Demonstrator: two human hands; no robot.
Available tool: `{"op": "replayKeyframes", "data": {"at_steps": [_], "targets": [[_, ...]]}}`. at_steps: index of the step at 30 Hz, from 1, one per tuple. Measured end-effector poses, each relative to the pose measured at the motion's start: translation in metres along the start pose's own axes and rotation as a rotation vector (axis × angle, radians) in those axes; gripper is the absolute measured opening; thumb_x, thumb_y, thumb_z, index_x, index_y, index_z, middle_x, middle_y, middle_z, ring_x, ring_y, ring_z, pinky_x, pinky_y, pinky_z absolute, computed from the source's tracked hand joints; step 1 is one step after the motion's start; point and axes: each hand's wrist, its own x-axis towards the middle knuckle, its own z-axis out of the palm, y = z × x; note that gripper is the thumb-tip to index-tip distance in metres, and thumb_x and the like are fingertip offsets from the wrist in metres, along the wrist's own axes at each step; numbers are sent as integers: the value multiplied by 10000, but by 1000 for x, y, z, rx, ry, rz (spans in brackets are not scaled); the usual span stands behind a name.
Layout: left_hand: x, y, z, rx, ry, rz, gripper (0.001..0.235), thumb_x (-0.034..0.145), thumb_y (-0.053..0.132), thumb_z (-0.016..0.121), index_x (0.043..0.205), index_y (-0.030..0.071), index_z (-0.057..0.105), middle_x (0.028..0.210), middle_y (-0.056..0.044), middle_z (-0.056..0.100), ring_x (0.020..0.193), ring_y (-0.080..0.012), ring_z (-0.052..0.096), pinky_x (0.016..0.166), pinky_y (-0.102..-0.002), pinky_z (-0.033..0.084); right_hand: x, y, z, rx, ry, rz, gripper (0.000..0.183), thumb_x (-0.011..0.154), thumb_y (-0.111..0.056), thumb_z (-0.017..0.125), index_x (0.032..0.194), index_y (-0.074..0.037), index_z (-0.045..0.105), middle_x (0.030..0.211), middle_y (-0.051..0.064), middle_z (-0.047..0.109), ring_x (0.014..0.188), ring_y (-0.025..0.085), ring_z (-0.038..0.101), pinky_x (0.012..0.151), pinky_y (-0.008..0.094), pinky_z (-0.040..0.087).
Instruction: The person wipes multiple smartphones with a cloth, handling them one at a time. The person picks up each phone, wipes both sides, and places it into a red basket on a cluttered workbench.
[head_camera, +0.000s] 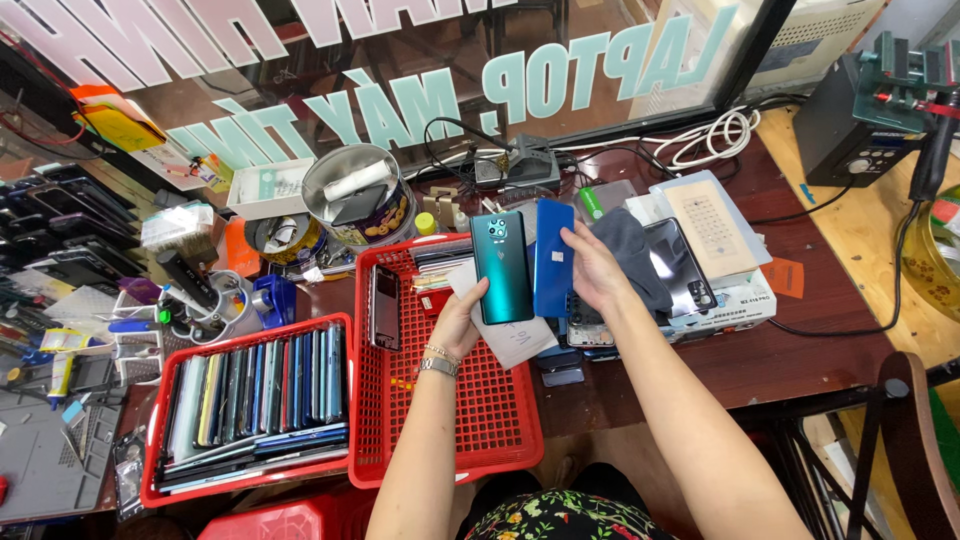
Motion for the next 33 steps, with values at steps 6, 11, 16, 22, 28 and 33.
{"op": "replayKeyframes", "data": {"at_steps": [6,11,16,22,28,33], "targets": [[4,1,1,30,19,-8,534,924,265,719,1375,19,577,1357,-119,658,1233,-227,637,1041,-398,522,7,8,10,-79,63,-10,339,1005,-165,569,1338,-106,541,1150,34,677,1046,155,678,879,348,582],[9,2,3,43,13,-16,549,925,265,716,1390,18,559,1356,-115,656,1227,-228,638,1025,-396,528,17,26,19,-188,47,-132,339,1022,-134,606,1346,-52,548,1149,75,665,1012,153,664,865,316,572],[14,1,0,69,3,-22,530,927,262,711,1377,20,569,1330,-110,666,1191,-217,656,991,-383,550,26,45,20,-234,59,-178,439,993,-101,634,1417,-41,539,1160,76,673,1019,145,664,866,294,568],[18,-4,-3,81,-67,-38,497,979,322,672,1343,-6,591,1251,-126,705,1112,-206,693,949,-371,577,36,59,18,-162,116,-117,466,955,-79,631,1405,-64,512,1200,79,698,1057,156,687,909,307,568],[10,9,-10,115,-105,-5,470,994,381,586,1303,29,631,1192,-127,740,1033,-179,722,915,-356,591,48,26,-6,9,225,-122,238,987,-80,601,1222,-40,606,1101,86,718,979,204,709,885,386,597],[26,8,-5,181,-5,10,370,1057,360,583,1111,2,659,1049,-134,761,941,-174,735,842,-350,616,50,31,-5,-49,169,-118,233,1001,-69,608,1234,-52,616,1142,86,704,1025,201,694,922,378,577]]}}
